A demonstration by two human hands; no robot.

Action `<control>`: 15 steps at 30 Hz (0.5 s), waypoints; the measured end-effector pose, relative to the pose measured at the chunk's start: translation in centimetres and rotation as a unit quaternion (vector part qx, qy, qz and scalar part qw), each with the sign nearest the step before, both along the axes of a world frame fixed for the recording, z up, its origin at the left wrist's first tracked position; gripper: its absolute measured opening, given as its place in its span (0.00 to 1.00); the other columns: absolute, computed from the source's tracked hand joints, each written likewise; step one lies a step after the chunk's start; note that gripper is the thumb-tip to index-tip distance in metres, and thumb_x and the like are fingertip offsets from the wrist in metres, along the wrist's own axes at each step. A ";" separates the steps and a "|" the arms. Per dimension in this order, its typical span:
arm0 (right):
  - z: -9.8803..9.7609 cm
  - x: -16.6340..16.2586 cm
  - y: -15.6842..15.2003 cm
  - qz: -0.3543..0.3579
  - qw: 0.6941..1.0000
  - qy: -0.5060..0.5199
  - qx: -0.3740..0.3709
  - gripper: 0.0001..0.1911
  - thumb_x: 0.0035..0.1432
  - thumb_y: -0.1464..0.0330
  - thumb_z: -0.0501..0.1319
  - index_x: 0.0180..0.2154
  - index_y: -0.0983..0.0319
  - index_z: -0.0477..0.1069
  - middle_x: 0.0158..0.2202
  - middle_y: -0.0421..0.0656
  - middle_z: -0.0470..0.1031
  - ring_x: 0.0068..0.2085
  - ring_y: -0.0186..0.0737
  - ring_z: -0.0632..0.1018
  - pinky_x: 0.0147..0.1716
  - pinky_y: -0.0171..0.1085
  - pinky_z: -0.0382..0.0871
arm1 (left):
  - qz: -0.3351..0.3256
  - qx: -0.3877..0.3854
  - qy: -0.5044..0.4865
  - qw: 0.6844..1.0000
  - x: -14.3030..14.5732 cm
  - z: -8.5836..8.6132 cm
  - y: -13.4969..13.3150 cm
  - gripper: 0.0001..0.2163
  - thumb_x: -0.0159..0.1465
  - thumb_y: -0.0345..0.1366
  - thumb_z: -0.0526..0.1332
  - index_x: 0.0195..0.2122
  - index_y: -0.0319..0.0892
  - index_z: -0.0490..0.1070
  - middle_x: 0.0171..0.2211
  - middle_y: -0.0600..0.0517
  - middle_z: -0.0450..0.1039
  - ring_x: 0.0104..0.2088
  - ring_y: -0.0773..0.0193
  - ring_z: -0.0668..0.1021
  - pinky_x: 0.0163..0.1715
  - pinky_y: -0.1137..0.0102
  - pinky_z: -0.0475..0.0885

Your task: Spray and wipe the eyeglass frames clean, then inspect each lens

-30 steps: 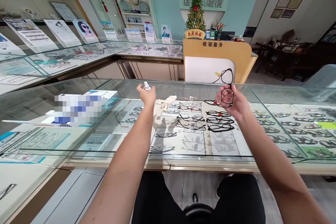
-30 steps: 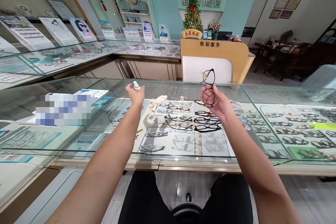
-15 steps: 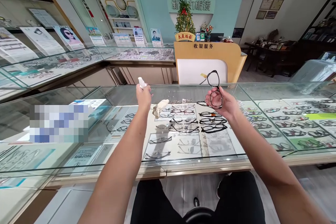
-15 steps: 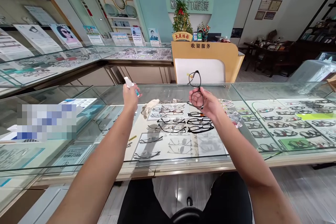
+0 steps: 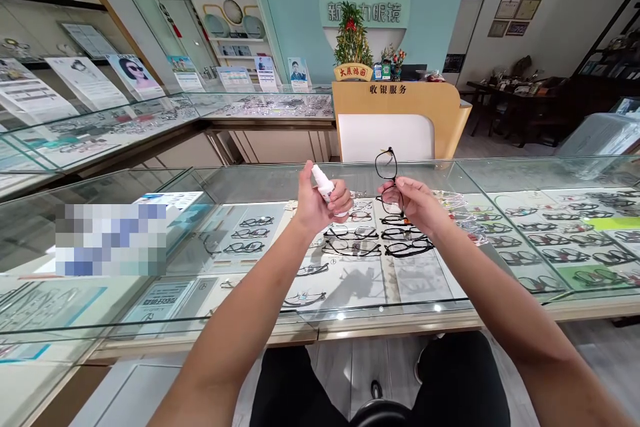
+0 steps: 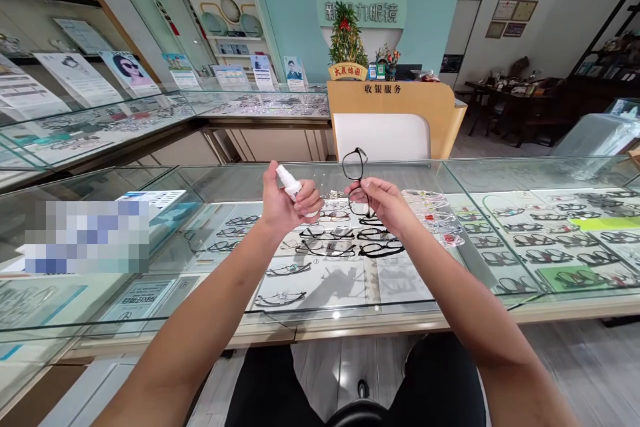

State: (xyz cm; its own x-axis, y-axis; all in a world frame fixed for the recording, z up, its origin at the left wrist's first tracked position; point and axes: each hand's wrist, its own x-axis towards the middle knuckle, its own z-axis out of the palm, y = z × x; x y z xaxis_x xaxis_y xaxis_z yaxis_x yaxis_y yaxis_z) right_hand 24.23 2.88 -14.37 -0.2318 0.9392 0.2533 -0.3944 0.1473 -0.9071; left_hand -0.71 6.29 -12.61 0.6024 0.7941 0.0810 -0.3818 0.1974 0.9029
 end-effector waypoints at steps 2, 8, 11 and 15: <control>-0.2 -0.3 -0.1 0.002 1.000 -0.005 0.000 0.17 0.56 0.51 0.79 0.35 0.56 0.86 0.42 0.44 0.88 0.40 0.39 0.83 0.48 0.38 0.77 | -0.016 0.012 0.019 1.000 0.1 -0.2 0.0 0.44 0.53 0.88 0.39 0.14 0.47 0.55 0.13 0.57 0.43 0.16 0.68 0.53 0.13 0.71 0.50; -0.6 -0.9 -0.4 0.012 0.998 -0.063 0.016 0.18 0.60 0.49 0.76 0.37 0.57 0.86 0.41 0.44 0.88 0.39 0.39 0.81 0.50 0.39 0.74 | 0.153 0.186 0.171 0.955 1.2 -1.5 -0.2 0.41 0.55 0.84 0.52 0.14 0.47 0.57 0.12 0.54 0.51 0.16 0.68 0.56 0.16 0.68 0.50; -0.8 -1.0 -0.5 0.006 0.994 -0.101 0.038 0.17 0.63 0.49 0.74 0.38 0.56 0.86 0.42 0.43 0.88 0.40 0.38 0.81 0.50 0.39 0.73 | 0.234 0.286 0.234 0.899 1.5 -2.3 -0.4 0.39 0.63 0.76 0.54 0.14 0.45 0.60 0.14 0.52 0.57 0.18 0.67 0.60 0.20 0.67 0.52; -0.9 -1.2 -0.7 0.020 0.988 -0.137 0.060 0.18 0.66 0.49 0.72 0.37 0.56 0.86 0.43 0.43 0.88 0.40 0.39 0.81 0.51 0.40 0.74 | 0.218 0.311 0.263 0.887 1.3 -2.7 -0.5 0.36 0.68 0.70 0.52 0.15 0.45 0.60 0.15 0.52 0.58 0.20 0.66 0.60 0.24 0.66 0.54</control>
